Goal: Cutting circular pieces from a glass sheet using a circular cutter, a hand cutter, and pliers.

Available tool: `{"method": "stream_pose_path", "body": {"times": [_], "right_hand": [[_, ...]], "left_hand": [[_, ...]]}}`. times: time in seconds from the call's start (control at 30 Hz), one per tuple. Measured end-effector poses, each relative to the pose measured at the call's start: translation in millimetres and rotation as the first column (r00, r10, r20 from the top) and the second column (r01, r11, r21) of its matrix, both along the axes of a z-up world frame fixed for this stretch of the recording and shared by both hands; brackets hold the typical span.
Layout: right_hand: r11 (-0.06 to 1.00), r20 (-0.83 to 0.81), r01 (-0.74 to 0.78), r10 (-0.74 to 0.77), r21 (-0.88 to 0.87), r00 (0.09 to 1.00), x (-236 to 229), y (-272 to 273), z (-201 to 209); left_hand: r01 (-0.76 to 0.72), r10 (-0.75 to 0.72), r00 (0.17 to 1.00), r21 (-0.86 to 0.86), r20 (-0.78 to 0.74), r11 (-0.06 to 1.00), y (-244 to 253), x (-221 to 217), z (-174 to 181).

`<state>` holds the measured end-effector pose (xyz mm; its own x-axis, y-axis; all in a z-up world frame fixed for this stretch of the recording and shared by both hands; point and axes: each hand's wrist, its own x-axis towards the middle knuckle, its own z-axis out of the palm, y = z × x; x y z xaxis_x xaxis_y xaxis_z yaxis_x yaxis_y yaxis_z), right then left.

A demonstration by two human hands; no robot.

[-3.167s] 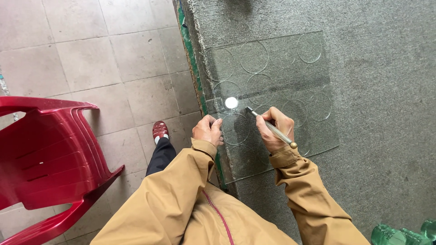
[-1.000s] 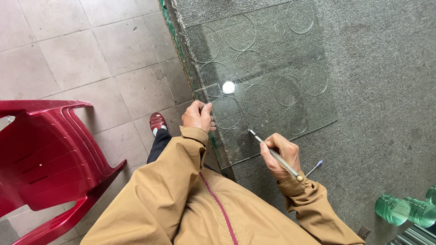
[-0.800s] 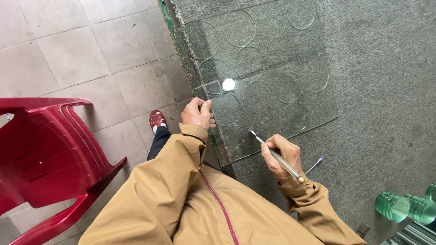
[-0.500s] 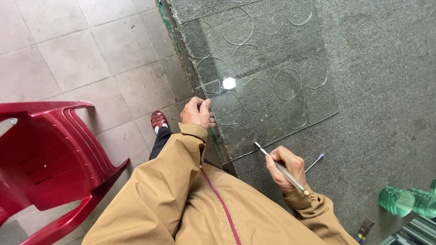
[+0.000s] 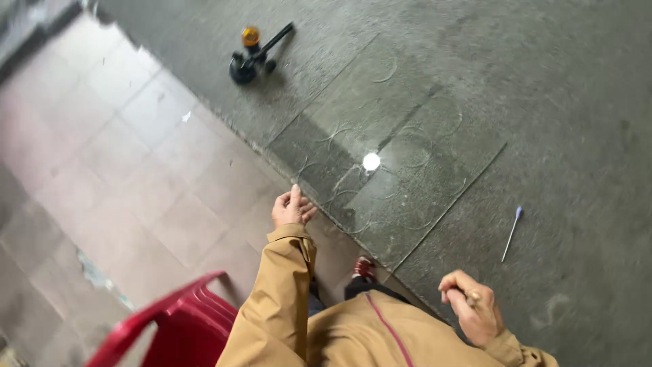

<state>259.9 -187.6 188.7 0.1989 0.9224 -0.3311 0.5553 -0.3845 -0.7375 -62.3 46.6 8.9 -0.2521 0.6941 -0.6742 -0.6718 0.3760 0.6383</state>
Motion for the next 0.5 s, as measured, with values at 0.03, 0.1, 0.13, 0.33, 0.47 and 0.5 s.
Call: {"method": "stream_pose_path", "body": {"times": [0.03,0.1,0.13,0.33,0.47,0.5], "right_hand": [[0.999,-0.011,0.046,-0.046,0.013,0.999,-10.3,-9.9,-16.3],[0.930,-0.051,0.143,-0.170,-0.339,0.984,-23.3,-36.0,-43.2],[0.921,-0.050,0.184,-0.213,-0.343,0.976,-37.5,-34.2,-43.2],[0.716,-0.290,0.470,-0.662,-0.516,0.691,-117.3,-29.8,-82.0],[0.654,-0.422,0.646,-0.753,-0.394,0.505,-154.4,-15.4,-111.4],[0.610,-0.443,0.716,-0.775,-0.339,0.450,-165.3,-20.4,-122.1]], "left_hand": [[0.046,-0.046,0.999,0.013,-0.011,0.999,9.3,-12.7,1.0],[0.141,-0.140,0.990,0.070,-0.024,0.988,21.4,-22.2,-2.1],[0.184,-0.183,0.983,0.065,-0.024,0.981,22.8,-26.3,-12.6],[0.517,-0.518,0.855,-0.038,-0.019,0.855,-13.1,-59.8,23.8],[0.469,-0.470,0.883,-0.033,-0.015,0.883,-26.6,-86.4,-29.6],[0.433,-0.436,0.900,-0.143,0.008,0.890,-31.0,-98.9,-34.0]]}}
